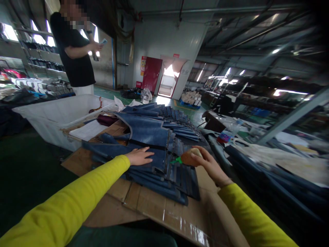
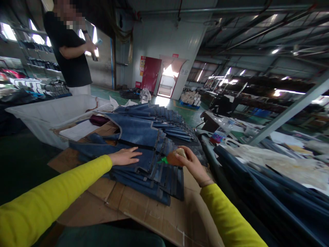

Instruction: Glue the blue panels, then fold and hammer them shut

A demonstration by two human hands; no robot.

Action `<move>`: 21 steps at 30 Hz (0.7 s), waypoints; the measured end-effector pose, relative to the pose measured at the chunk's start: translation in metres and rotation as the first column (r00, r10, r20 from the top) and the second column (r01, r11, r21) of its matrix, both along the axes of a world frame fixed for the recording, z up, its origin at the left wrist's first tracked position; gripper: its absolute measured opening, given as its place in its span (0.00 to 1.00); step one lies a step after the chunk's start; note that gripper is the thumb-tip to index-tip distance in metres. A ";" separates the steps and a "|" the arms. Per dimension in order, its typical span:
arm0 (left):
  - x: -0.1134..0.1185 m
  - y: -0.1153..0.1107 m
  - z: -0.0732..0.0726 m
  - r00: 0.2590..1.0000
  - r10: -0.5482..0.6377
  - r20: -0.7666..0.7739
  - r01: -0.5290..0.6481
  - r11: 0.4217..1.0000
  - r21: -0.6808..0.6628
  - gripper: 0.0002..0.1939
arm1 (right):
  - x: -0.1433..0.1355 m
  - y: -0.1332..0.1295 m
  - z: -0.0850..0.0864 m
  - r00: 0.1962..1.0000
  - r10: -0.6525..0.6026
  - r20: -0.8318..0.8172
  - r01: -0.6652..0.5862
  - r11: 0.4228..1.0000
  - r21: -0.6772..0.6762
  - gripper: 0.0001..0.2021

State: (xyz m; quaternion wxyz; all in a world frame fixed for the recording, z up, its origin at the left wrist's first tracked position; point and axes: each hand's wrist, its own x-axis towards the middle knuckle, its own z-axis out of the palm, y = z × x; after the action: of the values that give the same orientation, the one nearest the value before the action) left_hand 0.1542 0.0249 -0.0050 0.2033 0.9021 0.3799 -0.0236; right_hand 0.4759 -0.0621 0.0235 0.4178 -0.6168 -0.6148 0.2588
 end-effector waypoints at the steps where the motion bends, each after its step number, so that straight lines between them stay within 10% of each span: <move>1: 0.000 0.000 0.000 1.000 0.000 0.000 0.000 1.000 -0.001 0.29 | -0.001 -0.004 0.000 1.000 0.018 0.003 -0.018 1.000 -0.009 0.22; 21: 0.001 0.000 0.003 0.999 -0.004 -0.038 0.004 1.000 -0.008 0.29 | -0.031 -0.061 -0.001 0.999 0.004 -0.037 -0.006 0.998 -0.056 0.24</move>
State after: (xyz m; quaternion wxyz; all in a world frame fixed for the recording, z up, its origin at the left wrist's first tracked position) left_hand 0.1550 0.0251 -0.0015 0.1994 0.9014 0.3820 -0.0427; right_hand 0.4454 -0.1232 0.0229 0.4109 -0.6220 -0.6010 0.2883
